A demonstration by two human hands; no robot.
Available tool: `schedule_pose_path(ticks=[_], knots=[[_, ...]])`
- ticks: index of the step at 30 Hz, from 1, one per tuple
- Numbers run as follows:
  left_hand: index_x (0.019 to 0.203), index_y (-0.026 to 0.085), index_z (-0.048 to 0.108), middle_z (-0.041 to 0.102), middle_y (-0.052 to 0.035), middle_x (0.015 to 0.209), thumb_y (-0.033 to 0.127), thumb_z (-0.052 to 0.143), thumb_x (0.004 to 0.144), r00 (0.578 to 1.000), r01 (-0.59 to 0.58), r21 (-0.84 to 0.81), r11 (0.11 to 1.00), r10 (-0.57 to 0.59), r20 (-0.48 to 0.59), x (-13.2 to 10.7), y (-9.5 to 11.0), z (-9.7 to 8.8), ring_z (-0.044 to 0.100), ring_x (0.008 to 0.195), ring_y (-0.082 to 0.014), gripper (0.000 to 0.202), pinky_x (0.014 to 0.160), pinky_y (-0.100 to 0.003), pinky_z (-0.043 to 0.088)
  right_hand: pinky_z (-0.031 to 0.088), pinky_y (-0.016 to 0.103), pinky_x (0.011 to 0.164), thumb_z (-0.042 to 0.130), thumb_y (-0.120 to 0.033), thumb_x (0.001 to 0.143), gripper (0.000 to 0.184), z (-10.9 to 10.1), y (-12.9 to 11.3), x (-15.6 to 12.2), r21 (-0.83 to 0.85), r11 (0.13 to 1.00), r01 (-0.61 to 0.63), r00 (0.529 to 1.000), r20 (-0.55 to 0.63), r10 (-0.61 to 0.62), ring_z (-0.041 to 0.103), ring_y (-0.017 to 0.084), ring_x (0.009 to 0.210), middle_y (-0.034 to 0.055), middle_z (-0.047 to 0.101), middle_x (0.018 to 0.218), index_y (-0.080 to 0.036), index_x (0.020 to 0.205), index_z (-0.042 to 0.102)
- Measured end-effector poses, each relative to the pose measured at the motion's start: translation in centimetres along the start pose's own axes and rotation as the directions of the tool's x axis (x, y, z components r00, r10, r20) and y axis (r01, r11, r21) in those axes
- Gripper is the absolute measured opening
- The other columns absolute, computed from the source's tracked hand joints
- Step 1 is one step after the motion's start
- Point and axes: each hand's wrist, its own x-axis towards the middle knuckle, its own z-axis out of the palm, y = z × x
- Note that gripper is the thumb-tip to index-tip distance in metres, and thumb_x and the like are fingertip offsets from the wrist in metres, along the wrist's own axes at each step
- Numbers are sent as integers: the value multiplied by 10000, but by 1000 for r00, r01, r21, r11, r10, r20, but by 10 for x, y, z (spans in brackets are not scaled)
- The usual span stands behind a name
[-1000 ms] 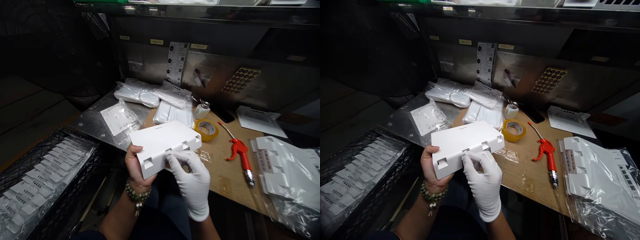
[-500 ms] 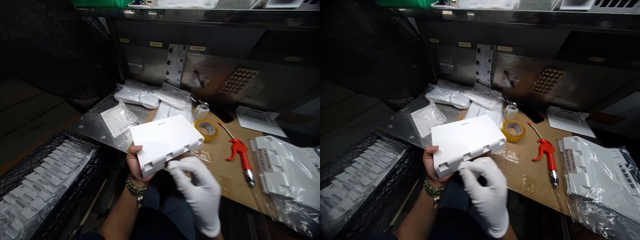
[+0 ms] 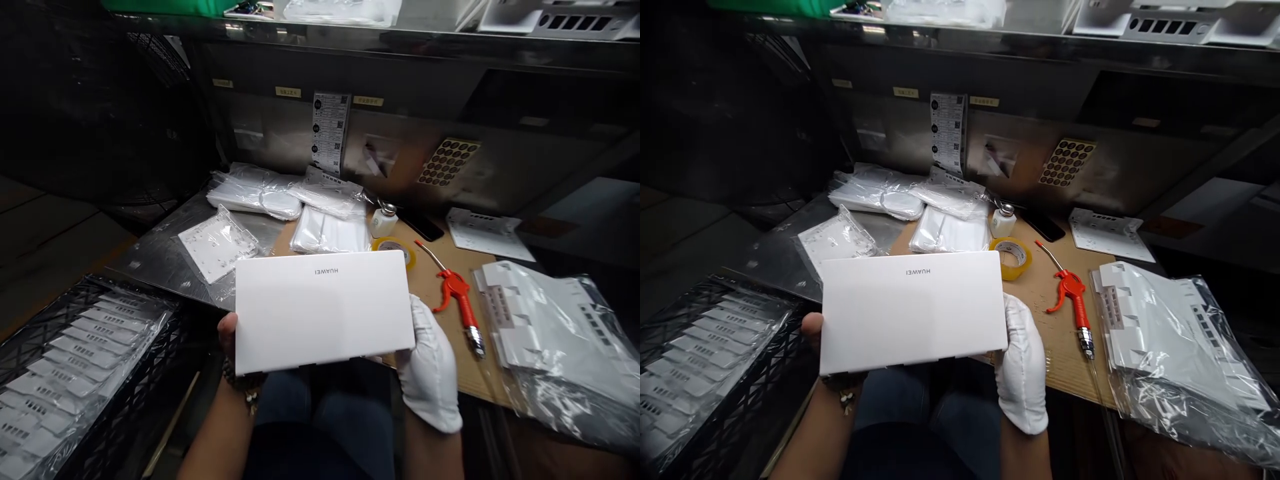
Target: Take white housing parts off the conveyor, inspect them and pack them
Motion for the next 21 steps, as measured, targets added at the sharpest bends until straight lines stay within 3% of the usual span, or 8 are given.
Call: schedule_pose_path(ticks=[3, 7, 10, 12, 14, 16, 18, 21], knots=[[1356, 344, 655, 821, -25, 920, 427, 754, 680, 1000, 10, 31, 999, -11, 22, -2, 2, 1, 790, 820, -325, 688, 868, -469, 636, 448, 420, 1117, 557, -451, 998, 325, 1, -3, -3, -54, 998, 11, 998, -65, -14, 655, 260, 1150, 56, 772, 1112, -249, 931, 802], [1270, 270, 718, 808, -38, 847, 427, 841, 638, 999, -8, 242, 970, 19, -43, 2, 9, 17, 783, 808, -335, 662, 865, -481, 644, 537, 384, 989, 575, -441, 1007, 274, -1, 16, -4, 96, 994, -44, 999, -13, 45, 691, 230, 1044, 49, 760, 1113, -229, 1038, 745], [1150, 172, 764, 801, -95, 872, 381, 922, 623, 987, 75, 540, 838, 17, -163, 9, 17, 32, 772, 907, -383, 588, 825, -471, 660, 568, 358, 892, 606, -505, 988, 327, -4, 34, 1, 110, 994, -24, 996, -79, 32, 700, 215, 985, 53, 751, 1096, -209, 1097, 690], [1079, 163, 786, 803, -108, 932, 385, 957, 613, 988, 65, 665, 744, 46, -148, 13, 22, 37, 770, 901, -369, 544, 794, -437, 668, 573, 331, 829, 634, -539, 965, 357, -8, 38, 7, 82, 995, 55, 989, -145, -42, 700, 192, 908, 47, 748, 1019, -201, 1080, 650], [1016, 183, 812, 807, -95, 960, 411, 952, 644, 992, -63, 740, 670, 125, -28, 15, 25, 37, 769, 901, -331, 459, 805, -380, 664, 569, 285, 738, 653, -541, 956, 351, -15, 36, 15, 106, 987, 119, 976, -196, -96, 691, 150, 794, 30, 740, 984, -213, 1067, 598], [941, 207, 836, 810, -79, 930, 402, 923, 703, 973, -227, 790, 569, 174, 154, 15, 28, 38, 769, 889, -296, 320, 818, -324, 652, 524, 228, 577, 656, -540, 958, 345, -21, 29, 21, 225, 972, 68, 986, -165, -31, 651, 103, 644, 23, 739, 1033, -235, 1081, 551], [917, 223, 851, 812, -83, 925, 358, 880, 772, 932, -358, 809, 467, 125, 341, 15, 29, 42, 769, 891, -282, 200, 835, -306, 639, 449, 191, 453, 671, -548, 944, 356, -25, 22, 24, 366, 923, -118, 992, 8, 124, 601, 79, 538, 22, 742, 1056, -247, 1088, 545], [984, 239, 855, 815, -102, 979, 287, 803, 860, 843, -488, 782, 387, -22, 537, 18, 28, 55, 769, 930, -281, 143, 881, -327, 621, 529, 222, 491, 728, -526, 888, 366, -25, 15, 25, 445, 835, -323, 943, 229, 243, 653, 122, 567, 25, 749, 893, -214, 1035, 606]])
